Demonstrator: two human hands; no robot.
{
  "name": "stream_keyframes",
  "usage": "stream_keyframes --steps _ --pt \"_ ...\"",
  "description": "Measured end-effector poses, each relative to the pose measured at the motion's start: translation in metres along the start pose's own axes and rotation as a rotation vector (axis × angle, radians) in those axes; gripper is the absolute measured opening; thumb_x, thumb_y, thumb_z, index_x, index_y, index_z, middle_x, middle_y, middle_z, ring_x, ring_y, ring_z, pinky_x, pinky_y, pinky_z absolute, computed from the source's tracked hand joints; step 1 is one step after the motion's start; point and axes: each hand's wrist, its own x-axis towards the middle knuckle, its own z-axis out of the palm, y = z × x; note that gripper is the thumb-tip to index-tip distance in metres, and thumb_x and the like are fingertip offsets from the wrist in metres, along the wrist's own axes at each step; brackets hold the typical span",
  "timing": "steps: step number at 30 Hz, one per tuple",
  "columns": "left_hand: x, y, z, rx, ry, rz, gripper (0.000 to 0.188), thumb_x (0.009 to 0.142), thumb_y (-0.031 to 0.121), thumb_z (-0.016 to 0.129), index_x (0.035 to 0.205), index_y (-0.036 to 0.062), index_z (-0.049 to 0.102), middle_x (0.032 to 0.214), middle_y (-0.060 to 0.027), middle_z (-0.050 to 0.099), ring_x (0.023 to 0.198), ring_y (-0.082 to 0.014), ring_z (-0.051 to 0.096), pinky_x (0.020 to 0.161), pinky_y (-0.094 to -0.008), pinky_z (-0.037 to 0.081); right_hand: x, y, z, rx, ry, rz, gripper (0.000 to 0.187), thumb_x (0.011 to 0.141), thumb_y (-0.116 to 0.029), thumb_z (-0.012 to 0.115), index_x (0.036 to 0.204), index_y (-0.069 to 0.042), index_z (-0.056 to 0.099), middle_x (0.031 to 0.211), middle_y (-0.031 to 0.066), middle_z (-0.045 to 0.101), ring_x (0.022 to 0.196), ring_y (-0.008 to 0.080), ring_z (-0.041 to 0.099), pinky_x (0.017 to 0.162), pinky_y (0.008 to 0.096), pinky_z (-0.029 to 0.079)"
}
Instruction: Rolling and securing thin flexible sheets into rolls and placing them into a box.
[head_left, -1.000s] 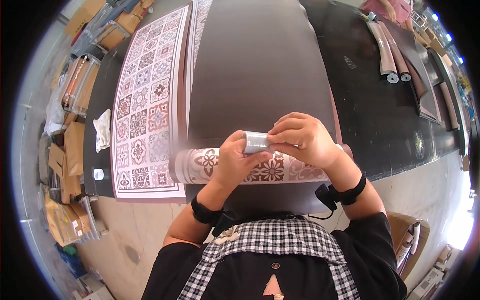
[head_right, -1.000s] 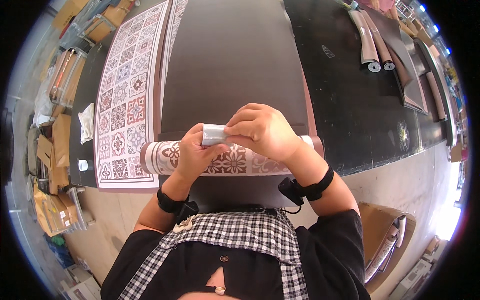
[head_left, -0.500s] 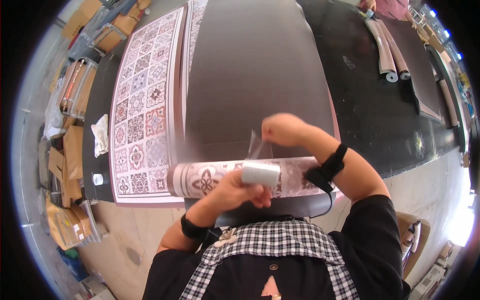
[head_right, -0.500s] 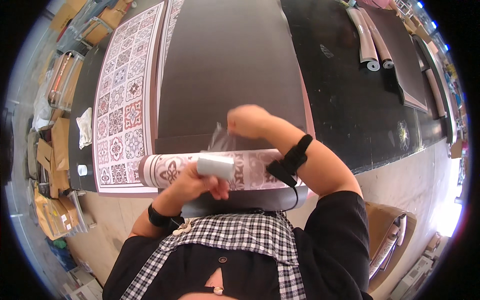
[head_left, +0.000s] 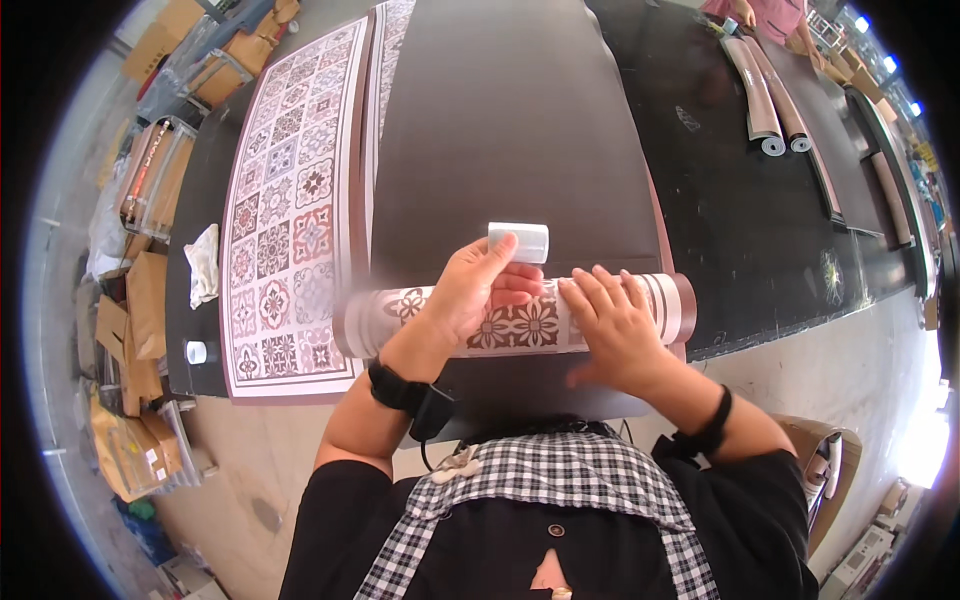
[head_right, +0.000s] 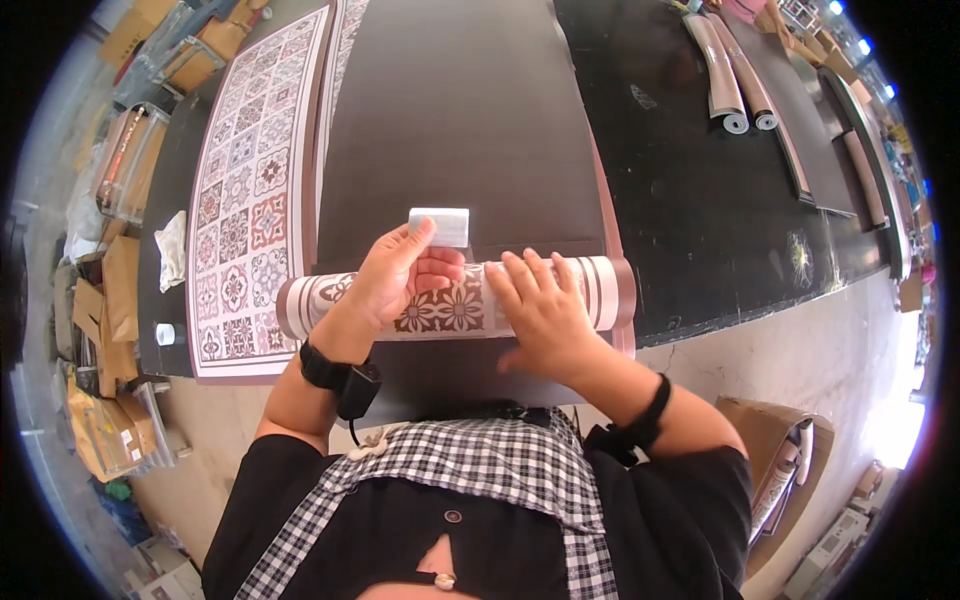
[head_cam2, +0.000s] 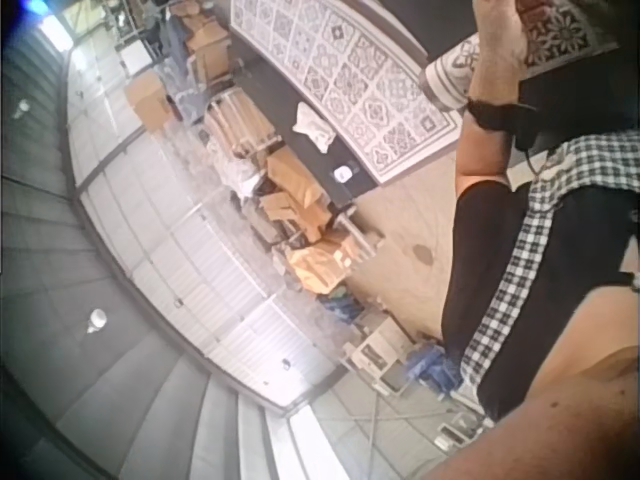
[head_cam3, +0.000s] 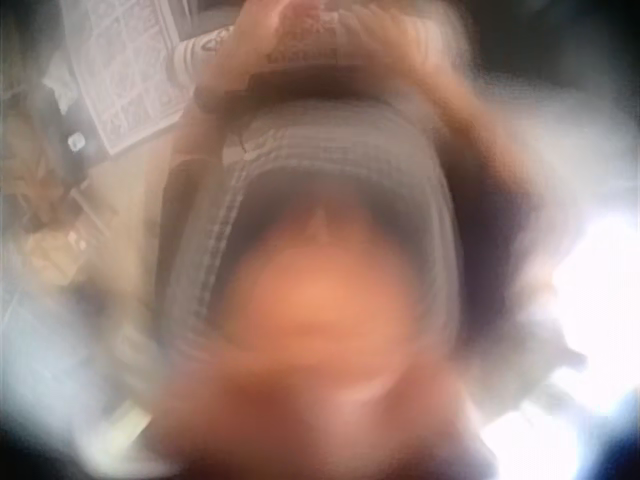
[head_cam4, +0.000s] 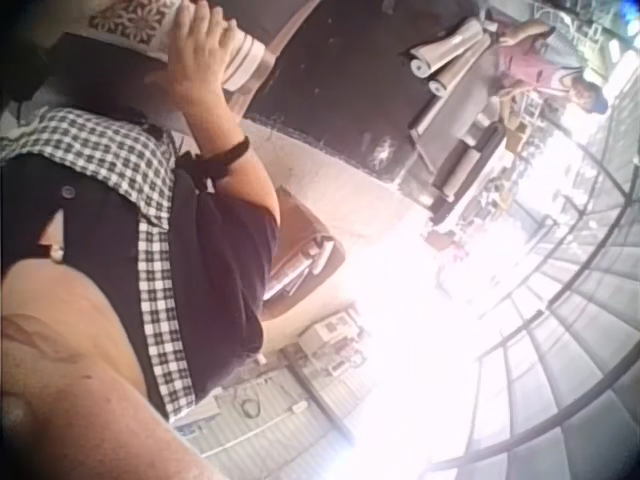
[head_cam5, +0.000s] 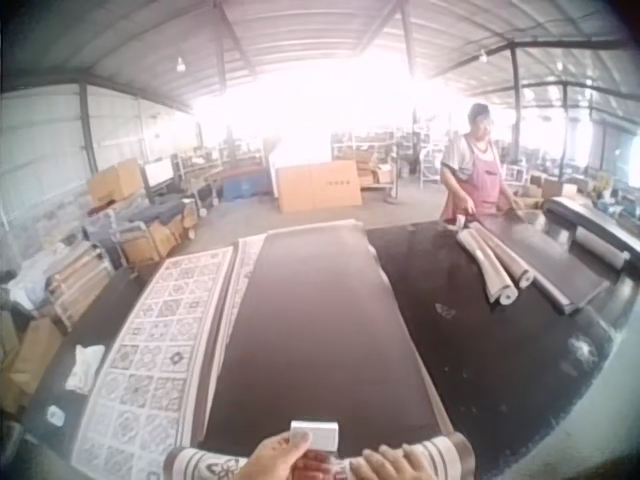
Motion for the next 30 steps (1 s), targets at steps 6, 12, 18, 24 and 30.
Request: stream_keyframes --steps 6,12,18,24,30 --pt "-0.081 -0.079 0.002 0.099 -0.119 -0.161 0.048 0.103 0.046 0.053 0.116 0.0011 0.059 0.087 -0.0116 0.07 0.066 -0.0202 0.07 0.055 -0.0295 0.053 0.045 0.035 -0.017 0.152 -0.131 0.142 0.099 0.05 -0.044 0.092 0.135 -0.007 0.056 0.125 0.015 0.063 0.118 0.032 0.06 0.102 0.0433 0.046" --pt "-0.001 -0.101 -0.006 0.105 0.258 -0.252 0.054 0.098 0.052 0.058 0.129 0.0091 0.05 0.087 -0.0122 0.07 0.067 -0.0229 0.07 0.058 -0.0299 0.051 0.101 0.093 -0.026 0.101 0.082 0.159 0.103 0.048 -0.049 0.093 0.136 -0.009 0.057 0.129 0.0125 0.062 0.125 0.0304 0.056 0.106 0.0427 0.043" --pt "0.052 -0.068 -0.009 0.133 0.231 -0.268 0.056 0.098 0.056 0.056 0.135 0.0165 0.042 0.097 -0.0142 0.073 0.079 -0.0237 0.073 0.065 -0.0325 0.049 0.119 0.096 -0.004 -0.272 0.194 0.007 0.104 0.05 -0.051 0.092 0.138 -0.01 0.055 0.14 0.012 0.057 0.136 0.0293 0.048 0.115 0.0443 0.035" --pt "0.129 -0.018 -0.025 0.074 0.311 -0.141 0.045 0.103 0.046 0.052 0.135 0.016 0.039 0.098 -0.0157 0.073 0.079 -0.027 0.075 0.062 -0.0313 0.055 0.212 0.142 -0.059 -0.054 -0.074 0.128 0.114 0.049 -0.044 0.094 0.146 -0.01 0.046 0.142 0.0159 0.055 0.133 0.0343 0.05 0.11 0.0434 0.041" --pt "0.167 -0.012 -0.026 -0.055 0.329 -0.01 0.045 0.103 0.038 0.057 0.132 0.005 0.049 0.101 -0.0175 0.071 0.081 -0.0265 0.074 0.063 -0.027 0.059 0.221 0.152 -0.025 -0.238 0.008 0.206 0.089 0.054 -0.032 0.088 0.132 -0.011 0.052 0.125 0.012 0.062 0.118 0.0336 0.059 0.103 0.0417 0.047"
